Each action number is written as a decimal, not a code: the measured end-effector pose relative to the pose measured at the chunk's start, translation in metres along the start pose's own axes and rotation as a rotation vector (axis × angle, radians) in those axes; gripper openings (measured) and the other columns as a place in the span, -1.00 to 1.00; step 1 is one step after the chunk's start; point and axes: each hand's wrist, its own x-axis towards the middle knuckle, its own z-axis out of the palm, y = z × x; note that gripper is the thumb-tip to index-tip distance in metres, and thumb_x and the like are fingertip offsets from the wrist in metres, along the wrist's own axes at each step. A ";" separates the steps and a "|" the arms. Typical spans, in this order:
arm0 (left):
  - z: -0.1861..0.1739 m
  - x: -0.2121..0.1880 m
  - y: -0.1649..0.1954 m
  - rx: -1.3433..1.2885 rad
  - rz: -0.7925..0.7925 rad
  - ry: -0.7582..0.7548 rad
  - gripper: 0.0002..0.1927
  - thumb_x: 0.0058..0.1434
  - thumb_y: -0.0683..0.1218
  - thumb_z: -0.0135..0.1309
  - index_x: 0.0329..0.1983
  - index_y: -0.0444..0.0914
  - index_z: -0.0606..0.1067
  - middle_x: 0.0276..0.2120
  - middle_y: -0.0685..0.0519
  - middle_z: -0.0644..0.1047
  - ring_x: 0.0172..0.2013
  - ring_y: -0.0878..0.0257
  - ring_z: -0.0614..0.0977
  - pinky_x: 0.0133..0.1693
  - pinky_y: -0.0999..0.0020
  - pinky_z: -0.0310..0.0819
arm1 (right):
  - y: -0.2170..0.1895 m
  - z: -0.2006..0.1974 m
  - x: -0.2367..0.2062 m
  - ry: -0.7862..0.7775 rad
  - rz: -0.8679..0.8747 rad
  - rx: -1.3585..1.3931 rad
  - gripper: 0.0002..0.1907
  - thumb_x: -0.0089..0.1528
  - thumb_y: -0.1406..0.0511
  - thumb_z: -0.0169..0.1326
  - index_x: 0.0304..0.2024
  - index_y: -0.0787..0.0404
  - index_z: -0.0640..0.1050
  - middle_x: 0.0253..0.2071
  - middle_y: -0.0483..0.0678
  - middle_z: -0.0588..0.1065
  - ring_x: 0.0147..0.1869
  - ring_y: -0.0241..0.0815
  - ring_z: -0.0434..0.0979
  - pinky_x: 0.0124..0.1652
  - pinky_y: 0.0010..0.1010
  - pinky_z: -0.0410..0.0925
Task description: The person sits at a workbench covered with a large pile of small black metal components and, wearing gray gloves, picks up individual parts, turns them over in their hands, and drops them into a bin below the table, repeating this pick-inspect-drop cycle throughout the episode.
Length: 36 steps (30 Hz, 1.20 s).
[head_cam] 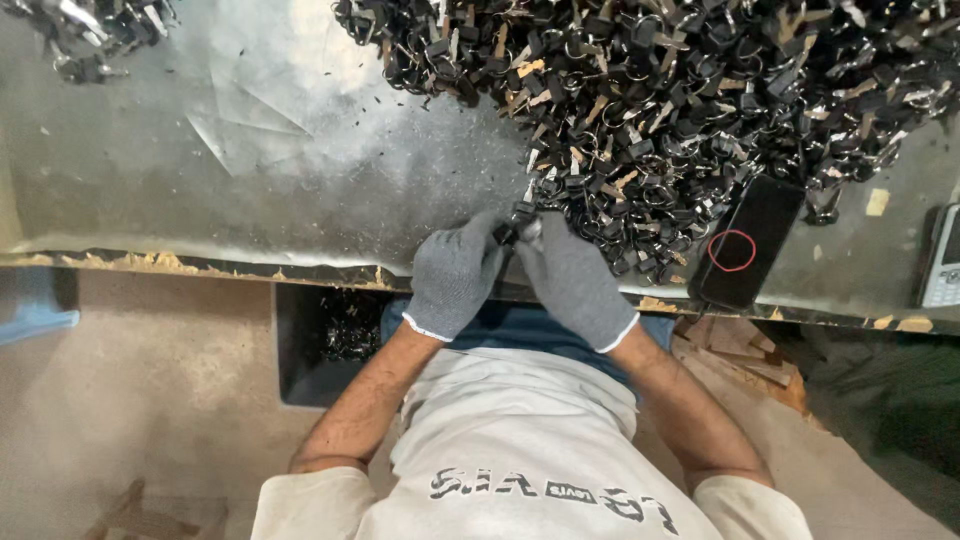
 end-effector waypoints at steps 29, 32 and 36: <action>-0.023 0.015 -0.016 0.082 -0.192 0.494 -0.84 0.35 -0.16 0.18 -0.06 -0.28 0.51 -0.23 -0.05 0.56 -0.22 0.06 0.61 -0.17 0.17 0.52 | 0.009 0.024 -0.027 0.001 -0.063 -0.135 -0.64 0.31 0.17 0.13 -0.06 0.32 0.41 -0.39 0.24 0.54 -0.33 0.23 0.62 -0.37 0.07 0.44; -0.005 0.043 -0.003 0.008 0.012 0.334 -0.79 0.28 -0.12 0.22 -0.02 -0.22 0.57 -0.10 -0.02 0.57 -0.08 0.13 0.63 0.04 0.06 0.54 | 0.006 0.034 -0.032 -0.022 0.003 -0.134 -0.60 0.28 0.19 0.17 -0.01 0.35 0.42 -0.40 0.24 0.53 -0.36 0.26 0.59 -0.39 0.06 0.44; 0.013 0.069 0.014 -0.132 0.017 0.063 -0.79 0.14 -0.07 0.28 -0.18 -0.18 0.57 -0.03 -0.05 0.52 -0.06 0.03 0.57 -0.08 0.07 0.46 | 0.004 0.031 -0.031 0.034 -0.097 -0.256 -0.64 0.21 0.20 0.22 -0.11 0.31 0.45 -0.41 0.20 0.54 -0.39 0.26 0.56 -0.36 0.09 0.40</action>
